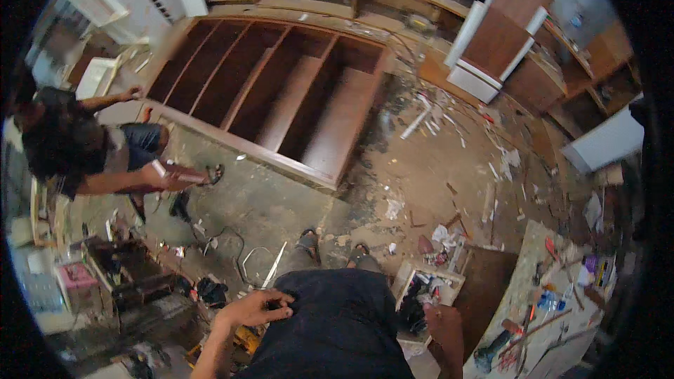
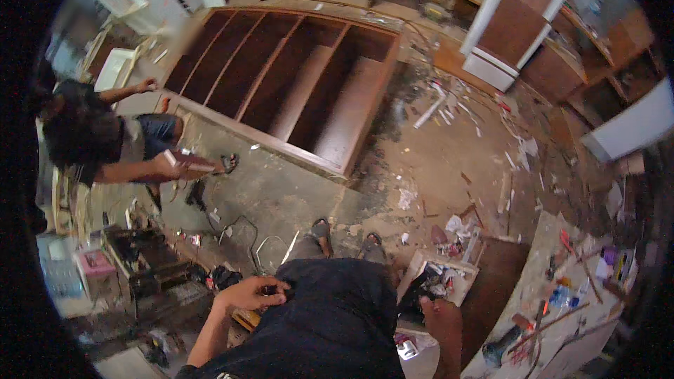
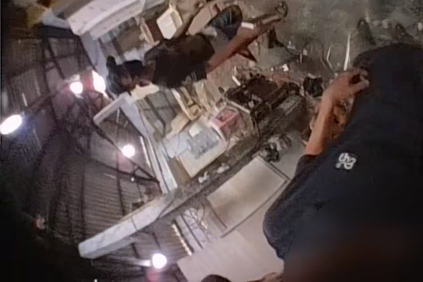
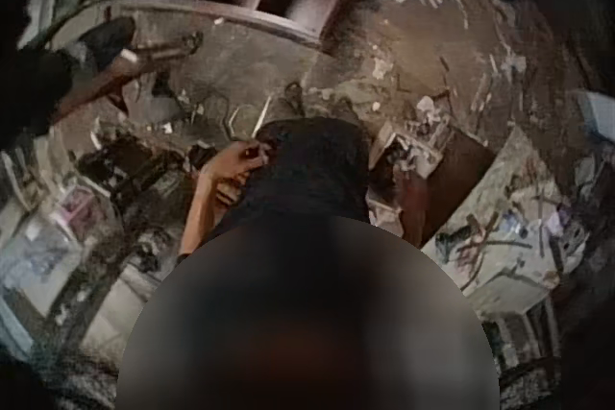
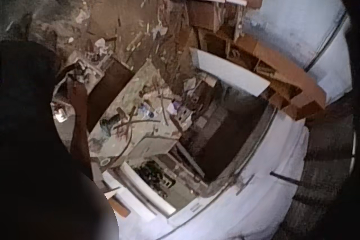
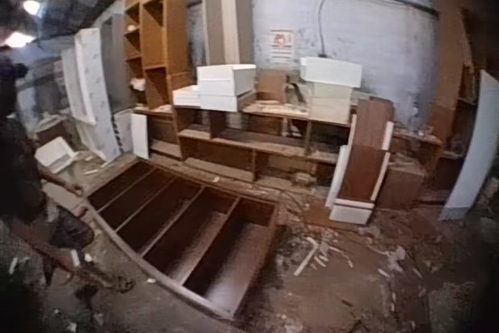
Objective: The person applies glue from a red bottle along the edges of a wooden cabinet frame. They then press the glued edges together to join the pieces. The person continues applying glue to different sections of the cabinet frame and presses them together.
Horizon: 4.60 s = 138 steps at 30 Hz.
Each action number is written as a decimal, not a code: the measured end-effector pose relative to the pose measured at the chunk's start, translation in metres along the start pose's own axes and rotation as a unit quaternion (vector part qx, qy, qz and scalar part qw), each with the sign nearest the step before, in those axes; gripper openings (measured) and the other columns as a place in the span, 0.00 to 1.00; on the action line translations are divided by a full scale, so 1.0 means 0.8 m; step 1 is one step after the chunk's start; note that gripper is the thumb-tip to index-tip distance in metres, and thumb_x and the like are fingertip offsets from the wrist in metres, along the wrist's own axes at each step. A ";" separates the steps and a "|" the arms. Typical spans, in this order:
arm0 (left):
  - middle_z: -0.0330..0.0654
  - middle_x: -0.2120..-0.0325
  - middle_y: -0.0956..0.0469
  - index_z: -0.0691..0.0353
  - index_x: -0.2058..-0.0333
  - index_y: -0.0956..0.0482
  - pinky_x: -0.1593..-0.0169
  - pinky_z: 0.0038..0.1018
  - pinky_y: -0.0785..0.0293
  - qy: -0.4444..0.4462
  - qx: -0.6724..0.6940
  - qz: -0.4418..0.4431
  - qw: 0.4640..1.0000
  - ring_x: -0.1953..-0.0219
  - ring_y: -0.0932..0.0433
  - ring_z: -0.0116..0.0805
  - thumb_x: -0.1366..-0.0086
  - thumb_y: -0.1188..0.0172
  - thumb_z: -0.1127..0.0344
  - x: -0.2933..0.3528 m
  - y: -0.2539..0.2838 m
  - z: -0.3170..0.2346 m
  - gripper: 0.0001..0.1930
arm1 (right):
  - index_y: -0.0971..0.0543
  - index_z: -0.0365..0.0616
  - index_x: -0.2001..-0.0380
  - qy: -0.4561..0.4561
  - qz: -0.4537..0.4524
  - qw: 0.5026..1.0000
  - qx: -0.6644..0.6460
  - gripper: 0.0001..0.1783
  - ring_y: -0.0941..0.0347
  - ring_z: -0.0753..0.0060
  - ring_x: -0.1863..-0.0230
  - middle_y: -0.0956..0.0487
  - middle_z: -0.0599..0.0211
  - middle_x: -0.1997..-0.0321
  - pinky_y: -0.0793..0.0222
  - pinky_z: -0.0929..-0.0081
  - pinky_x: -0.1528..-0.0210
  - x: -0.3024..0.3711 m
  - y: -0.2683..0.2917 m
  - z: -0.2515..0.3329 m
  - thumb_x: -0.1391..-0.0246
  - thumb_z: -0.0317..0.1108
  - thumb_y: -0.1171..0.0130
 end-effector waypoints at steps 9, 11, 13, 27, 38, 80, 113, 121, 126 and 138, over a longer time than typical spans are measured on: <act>0.50 0.74 0.22 0.59 0.61 0.26 0.64 0.47 0.24 -0.127 -0.304 -0.247 0.911 0.67 0.21 0.54 0.29 0.48 0.55 0.050 0.016 0.004 0.13 | 0.18 0.39 0.55 0.263 0.437 0.854 -0.098 0.19 0.19 0.70 0.60 0.17 0.61 0.65 0.25 0.71 0.53 0.003 -0.235 0.278 0.40 0.44 0.36; 0.50 0.73 0.22 0.58 0.57 0.27 0.65 0.46 0.24 -0.074 -0.298 -0.293 0.906 0.68 0.20 0.54 0.28 0.48 0.56 0.045 0.015 0.023 0.12 | 0.19 0.38 0.51 0.291 0.503 0.814 0.017 0.24 0.20 0.69 0.56 0.16 0.58 0.58 0.26 0.71 0.50 0.014 -0.283 0.298 0.41 0.47 0.36; 0.48 0.73 0.22 0.57 0.54 0.29 0.66 0.45 0.24 -0.093 -0.267 -0.346 0.895 0.69 0.20 0.54 0.32 0.44 0.62 0.047 0.010 0.029 0.11 | 0.20 0.37 0.48 0.294 0.542 0.782 0.092 0.28 0.20 0.68 0.54 0.16 0.56 0.54 0.26 0.71 0.48 0.023 -0.321 0.305 0.41 0.50 0.36; 0.37 0.71 0.26 0.51 0.51 0.28 0.73 0.36 0.24 -0.111 -0.369 -0.387 0.838 0.71 0.20 0.42 0.42 0.41 0.66 0.128 0.006 0.118 0.19 | 0.17 0.38 0.53 0.355 0.546 0.738 0.177 0.29 0.18 0.54 0.54 0.16 0.50 0.56 0.27 0.65 0.48 0.013 -0.292 0.302 0.43 0.55 0.38; 0.37 0.66 0.22 0.47 0.48 0.28 0.73 0.36 0.24 -0.088 -0.363 -0.343 0.862 0.68 0.19 0.40 0.44 0.41 0.69 0.117 0.005 0.147 0.23 | 0.16 0.43 0.52 0.321 0.557 0.751 0.149 0.28 0.20 0.55 0.57 0.17 0.52 0.59 0.27 0.65 0.53 -0.010 -0.270 0.277 0.42 0.57 0.39; 0.39 0.66 0.16 0.60 0.59 0.16 0.53 0.31 0.25 -0.304 -0.144 0.307 0.890 0.63 0.21 0.28 0.32 0.36 0.59 -0.262 -0.261 -0.139 0.11 | 0.19 0.45 0.71 -0.189 -0.598 0.778 -0.017 0.13 0.22 0.70 0.68 0.20 0.70 0.73 0.25 0.66 0.67 0.044 0.101 -0.369 0.46 0.44 0.35; 0.46 0.59 0.20 0.60 0.45 0.24 0.48 0.33 0.26 -0.233 0.070 -0.381 0.892 0.55 0.22 0.37 0.34 0.37 0.55 -0.007 0.316 0.117 0.23 | 0.27 0.40 0.60 0.270 -0.319 0.844 -0.336 0.18 0.26 0.67 0.64 0.24 0.63 0.64 0.25 0.64 0.60 -0.197 -0.166 0.258 0.49 0.36 0.33; 0.50 0.51 0.22 0.59 0.43 0.24 0.42 0.37 0.30 -0.392 -0.051 -0.469 0.790 0.48 0.25 0.45 0.36 0.35 0.57 0.169 0.507 -0.027 0.25 | 0.27 0.34 0.52 0.351 0.390 0.777 -0.349 0.19 0.21 0.69 0.58 0.21 0.60 0.56 0.24 0.69 0.52 -0.050 -0.479 0.746 0.48 0.24 0.41; 0.47 0.53 0.20 0.59 0.53 0.16 0.44 0.35 0.29 -0.367 0.044 -0.486 0.792 0.49 0.24 0.42 0.40 0.31 0.62 0.238 0.587 0.020 0.17 | 0.27 0.35 0.51 0.409 0.502 0.722 -0.243 0.19 0.22 0.70 0.55 0.22 0.61 0.54 0.24 0.69 0.51 -0.010 -0.555 0.875 0.48 0.21 0.42; 0.43 0.52 0.23 0.62 0.53 0.17 0.49 0.27 0.26 -0.301 0.199 -0.645 0.674 0.52 0.24 0.32 0.36 0.34 0.66 0.223 0.853 0.144 0.14 | 0.27 0.38 0.46 0.386 0.567 0.713 -0.146 0.22 0.25 0.74 0.59 0.23 0.64 0.54 0.27 0.72 0.54 -0.131 -0.728 1.115 0.43 0.30 0.40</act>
Point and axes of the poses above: each hand's wrist, its own x-axis away from the middle knuckle, its own y-axis out of the back of the hand, z = x × y, the point moved 9 cm from there along -x, towards the middle knuckle
